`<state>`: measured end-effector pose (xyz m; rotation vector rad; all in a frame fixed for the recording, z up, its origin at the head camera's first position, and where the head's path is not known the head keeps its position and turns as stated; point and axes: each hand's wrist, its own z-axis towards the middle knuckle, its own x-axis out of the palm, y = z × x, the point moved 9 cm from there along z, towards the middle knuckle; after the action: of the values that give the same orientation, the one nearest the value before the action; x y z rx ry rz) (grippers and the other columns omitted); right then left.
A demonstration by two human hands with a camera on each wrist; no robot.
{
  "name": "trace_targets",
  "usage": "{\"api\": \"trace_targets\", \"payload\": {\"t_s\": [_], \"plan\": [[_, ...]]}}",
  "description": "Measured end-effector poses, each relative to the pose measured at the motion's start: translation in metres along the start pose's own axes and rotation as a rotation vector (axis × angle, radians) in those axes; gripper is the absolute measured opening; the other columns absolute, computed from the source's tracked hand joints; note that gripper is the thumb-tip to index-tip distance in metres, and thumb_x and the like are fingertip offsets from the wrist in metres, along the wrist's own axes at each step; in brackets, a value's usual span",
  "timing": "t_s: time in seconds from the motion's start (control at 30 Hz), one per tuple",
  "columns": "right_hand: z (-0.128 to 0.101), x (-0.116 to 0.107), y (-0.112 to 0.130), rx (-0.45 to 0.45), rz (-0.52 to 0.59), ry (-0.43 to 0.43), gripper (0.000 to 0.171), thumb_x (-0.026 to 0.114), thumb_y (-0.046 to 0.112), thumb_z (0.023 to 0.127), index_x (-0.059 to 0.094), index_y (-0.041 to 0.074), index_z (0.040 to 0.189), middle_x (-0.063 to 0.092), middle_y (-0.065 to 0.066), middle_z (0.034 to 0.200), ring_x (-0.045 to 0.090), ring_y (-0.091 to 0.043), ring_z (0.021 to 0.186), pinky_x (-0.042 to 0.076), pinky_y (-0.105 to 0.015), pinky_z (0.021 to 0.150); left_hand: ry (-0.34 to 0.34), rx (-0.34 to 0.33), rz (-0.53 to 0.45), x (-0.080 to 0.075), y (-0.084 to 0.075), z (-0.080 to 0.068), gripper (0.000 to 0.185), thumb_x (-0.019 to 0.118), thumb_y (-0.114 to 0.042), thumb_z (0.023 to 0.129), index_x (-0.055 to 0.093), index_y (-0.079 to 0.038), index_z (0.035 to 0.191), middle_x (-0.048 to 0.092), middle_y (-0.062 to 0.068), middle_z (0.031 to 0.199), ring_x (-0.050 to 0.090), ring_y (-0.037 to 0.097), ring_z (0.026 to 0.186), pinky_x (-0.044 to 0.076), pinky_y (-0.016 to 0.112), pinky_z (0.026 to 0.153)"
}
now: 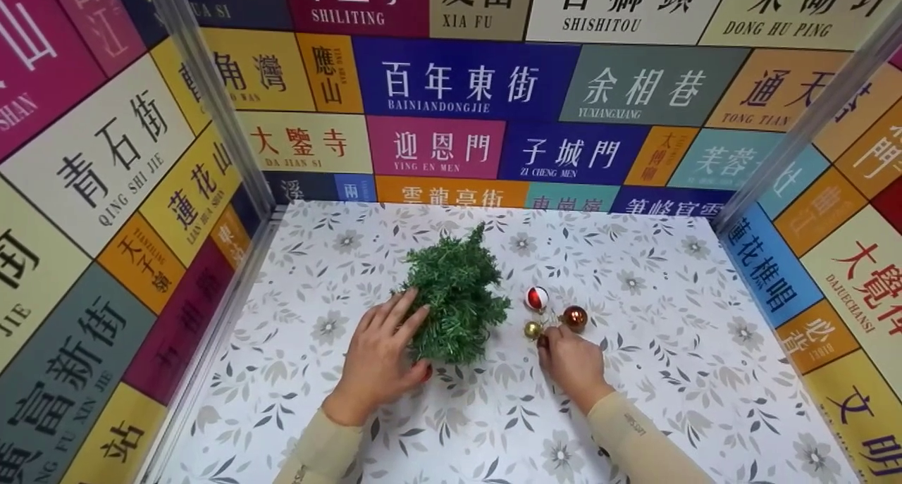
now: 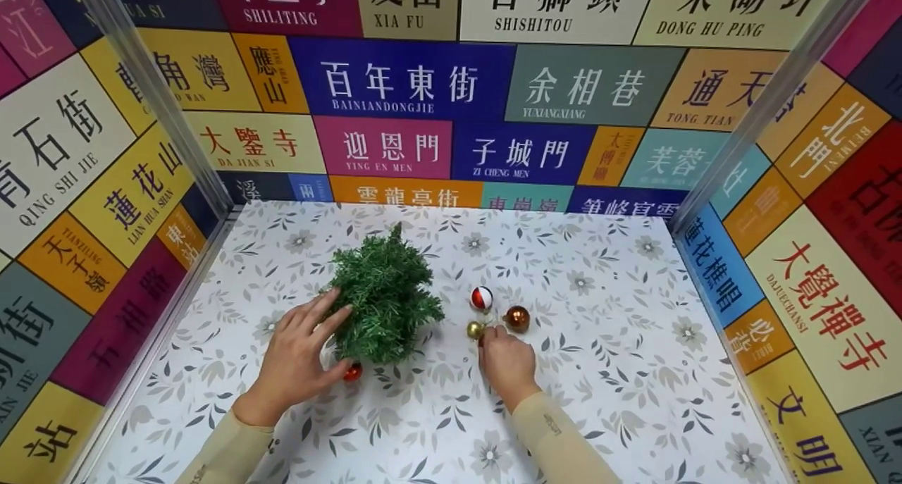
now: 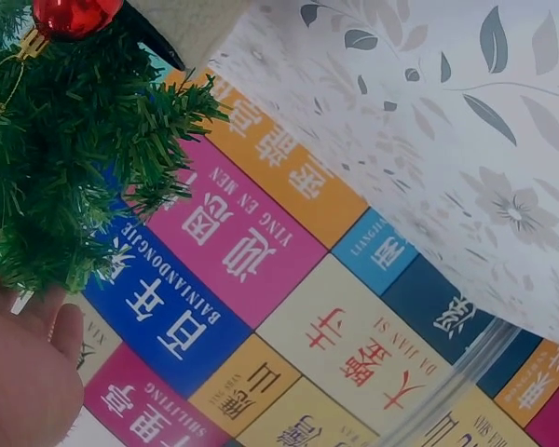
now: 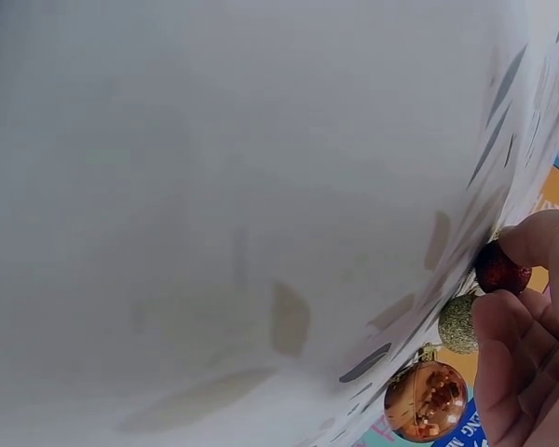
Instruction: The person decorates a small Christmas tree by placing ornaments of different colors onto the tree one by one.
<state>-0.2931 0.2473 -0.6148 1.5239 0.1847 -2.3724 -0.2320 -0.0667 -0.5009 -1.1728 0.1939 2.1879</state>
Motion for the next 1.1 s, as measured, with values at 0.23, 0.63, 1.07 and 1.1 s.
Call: {"api": "trace_targets", "payload": {"t_s": [0.23, 0.63, 1.07, 1.1], "plan": [[0.0, -0.003, 0.002, -0.015, -0.013, -0.009, 0.026, 0.082, 0.024, 0.078, 0.061, 0.009, 0.085, 0.055, -0.002, 0.072, 0.049, -0.024, 0.046, 0.04, -0.042, 0.039, 0.007, -0.004, 0.007, 0.0, -0.001, 0.001, 0.081, 0.075, -0.041, 0.075, 0.05, -0.016, 0.148, 0.029, 0.007, 0.161, 0.036, 0.032, 0.14, 0.026, 0.047, 0.113], [0.003, -0.015, 0.001, -0.022, 0.005, -0.028, 0.026, 0.08, 0.026, 0.081, 0.062, 0.009, 0.089, 0.055, -0.002, 0.076, 0.047, -0.02, 0.047, 0.039, -0.039, 0.039, -0.076, 0.025, -0.017, -0.002, -0.005, -0.001, 0.084, 0.082, -0.038, 0.069, 0.054, -0.013, 0.144, 0.034, 0.011, 0.158, 0.04, 0.039, 0.137, 0.031, 0.054, 0.109], [0.006, -0.066, 0.019, -0.123, 0.065, -0.183, 0.027, 0.076, 0.027, 0.082, 0.066, 0.009, 0.099, 0.062, -0.003, 0.088, 0.052, -0.018, 0.049, 0.041, -0.038, 0.039, -0.058, 0.024, 0.032, -0.002, -0.005, -0.001, 0.084, 0.08, -0.04, 0.07, 0.053, -0.013, 0.145, 0.034, 0.008, 0.159, 0.026, 0.03, 0.146, 0.026, 0.052, 0.112], [0.006, -0.07, 0.021, -0.127, 0.072, -0.192, 0.028, 0.076, 0.028, 0.082, 0.066, 0.009, 0.099, 0.062, -0.002, 0.087, 0.052, -0.017, 0.05, 0.041, -0.037, 0.038, -0.059, 0.025, 0.03, -0.002, -0.005, -0.001, 0.084, 0.08, -0.04, 0.07, 0.053, -0.013, 0.145, 0.034, 0.009, 0.159, 0.027, 0.03, 0.146, 0.027, 0.053, 0.112]]}}
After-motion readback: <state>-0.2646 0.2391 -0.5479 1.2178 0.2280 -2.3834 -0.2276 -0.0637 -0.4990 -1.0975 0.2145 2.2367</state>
